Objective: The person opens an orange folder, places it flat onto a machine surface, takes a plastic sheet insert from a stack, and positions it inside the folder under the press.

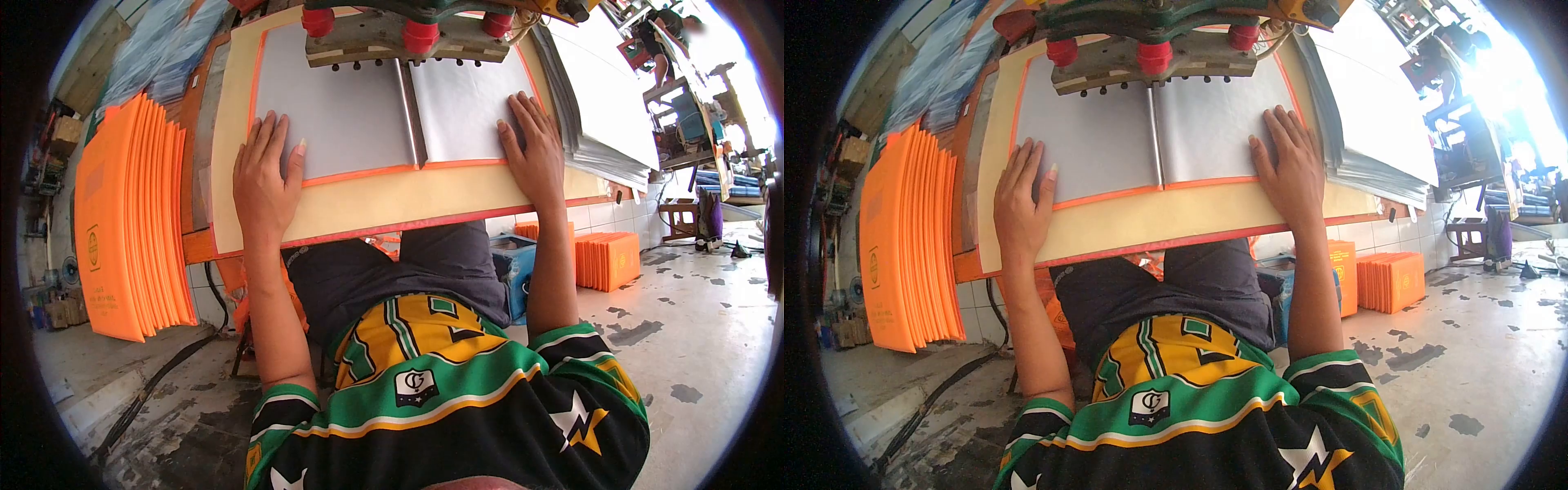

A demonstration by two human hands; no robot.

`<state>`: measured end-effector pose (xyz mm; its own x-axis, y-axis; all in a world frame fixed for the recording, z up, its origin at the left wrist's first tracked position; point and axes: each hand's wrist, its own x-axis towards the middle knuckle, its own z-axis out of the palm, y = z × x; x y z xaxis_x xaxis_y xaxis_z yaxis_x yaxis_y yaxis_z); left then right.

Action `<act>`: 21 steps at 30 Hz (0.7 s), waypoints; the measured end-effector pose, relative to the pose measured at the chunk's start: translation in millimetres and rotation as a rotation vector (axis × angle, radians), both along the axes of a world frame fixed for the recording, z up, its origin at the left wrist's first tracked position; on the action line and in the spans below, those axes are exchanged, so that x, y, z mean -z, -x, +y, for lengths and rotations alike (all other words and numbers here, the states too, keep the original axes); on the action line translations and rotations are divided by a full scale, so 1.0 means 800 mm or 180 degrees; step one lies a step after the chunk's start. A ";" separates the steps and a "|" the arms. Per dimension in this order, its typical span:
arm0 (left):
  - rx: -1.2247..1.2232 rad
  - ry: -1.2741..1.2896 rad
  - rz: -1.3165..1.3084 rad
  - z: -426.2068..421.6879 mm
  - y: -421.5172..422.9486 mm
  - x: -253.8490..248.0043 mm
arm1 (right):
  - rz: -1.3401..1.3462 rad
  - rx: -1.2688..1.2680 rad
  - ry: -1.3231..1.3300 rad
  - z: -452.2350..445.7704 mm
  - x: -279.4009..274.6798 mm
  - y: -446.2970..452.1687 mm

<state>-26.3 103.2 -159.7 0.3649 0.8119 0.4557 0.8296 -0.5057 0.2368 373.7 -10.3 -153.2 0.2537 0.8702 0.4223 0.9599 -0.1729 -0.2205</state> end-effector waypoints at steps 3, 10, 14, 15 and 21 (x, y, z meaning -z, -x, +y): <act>-0.0001 -0.0001 0.0007 0.000 0.000 0.000 | -0.0028 -0.0005 -0.0015 -0.001 0.000 -0.001; -0.0017 -0.0011 0.0012 0.001 0.000 0.002 | -0.0058 0.0010 -0.0040 0.000 0.003 -0.001; -0.0004 -0.0025 -0.0009 -0.001 0.000 0.000 | 0.0038 -0.0037 -0.0064 0.000 -0.001 0.000; 0.0006 -0.0018 -0.0035 -0.001 0.000 0.000 | 0.0038 -0.0039 -0.0057 0.000 -0.001 0.000; 0.0040 0.0008 -0.0059 0.001 0.001 0.000 | 0.0045 -0.0018 -0.0014 0.001 0.001 -0.002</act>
